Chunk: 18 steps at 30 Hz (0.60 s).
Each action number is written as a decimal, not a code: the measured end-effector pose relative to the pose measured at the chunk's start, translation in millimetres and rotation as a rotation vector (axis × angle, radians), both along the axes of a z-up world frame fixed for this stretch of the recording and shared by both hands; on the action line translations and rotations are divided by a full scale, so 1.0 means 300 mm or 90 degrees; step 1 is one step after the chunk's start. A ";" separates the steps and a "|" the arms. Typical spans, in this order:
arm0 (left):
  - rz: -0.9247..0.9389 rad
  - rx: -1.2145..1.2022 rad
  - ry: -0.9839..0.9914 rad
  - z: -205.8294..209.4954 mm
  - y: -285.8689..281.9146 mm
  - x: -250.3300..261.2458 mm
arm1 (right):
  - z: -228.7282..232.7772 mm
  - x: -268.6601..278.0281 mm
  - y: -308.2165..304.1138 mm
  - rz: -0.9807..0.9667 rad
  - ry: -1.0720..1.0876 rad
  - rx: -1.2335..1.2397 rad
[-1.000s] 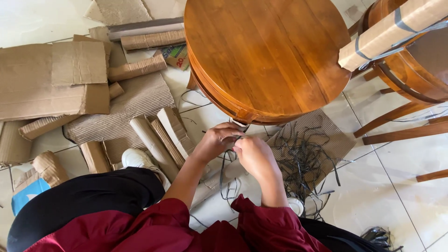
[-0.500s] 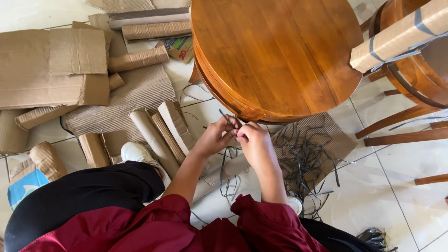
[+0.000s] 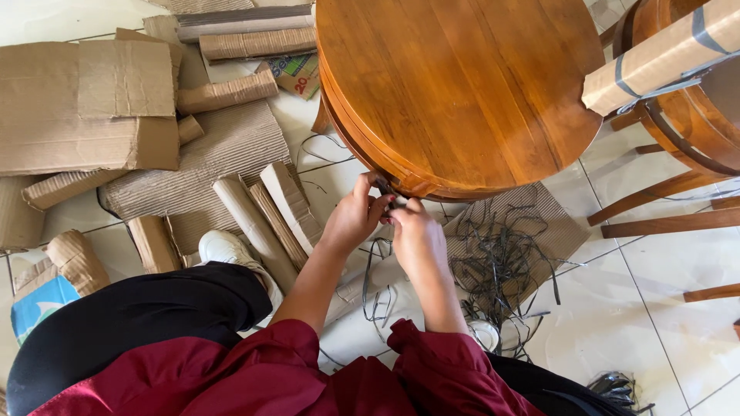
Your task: Secure cardboard protection to a wooden table leg using plastic straps
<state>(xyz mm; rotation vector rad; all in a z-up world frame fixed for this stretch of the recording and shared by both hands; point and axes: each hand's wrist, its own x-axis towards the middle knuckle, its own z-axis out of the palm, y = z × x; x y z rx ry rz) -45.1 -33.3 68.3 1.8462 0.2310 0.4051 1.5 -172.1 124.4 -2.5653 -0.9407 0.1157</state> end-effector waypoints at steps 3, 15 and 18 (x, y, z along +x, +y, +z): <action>0.070 0.142 0.021 0.001 -0.013 -0.003 | -0.039 0.016 -0.002 -0.003 0.008 -0.108; -0.188 -0.691 0.219 -0.364 -0.042 0.039 | 0.101 0.030 -0.045 0.000 0.207 -0.085; -0.091 -0.655 0.173 -0.325 -0.056 0.044 | 0.085 0.048 -0.058 -0.003 0.205 -0.050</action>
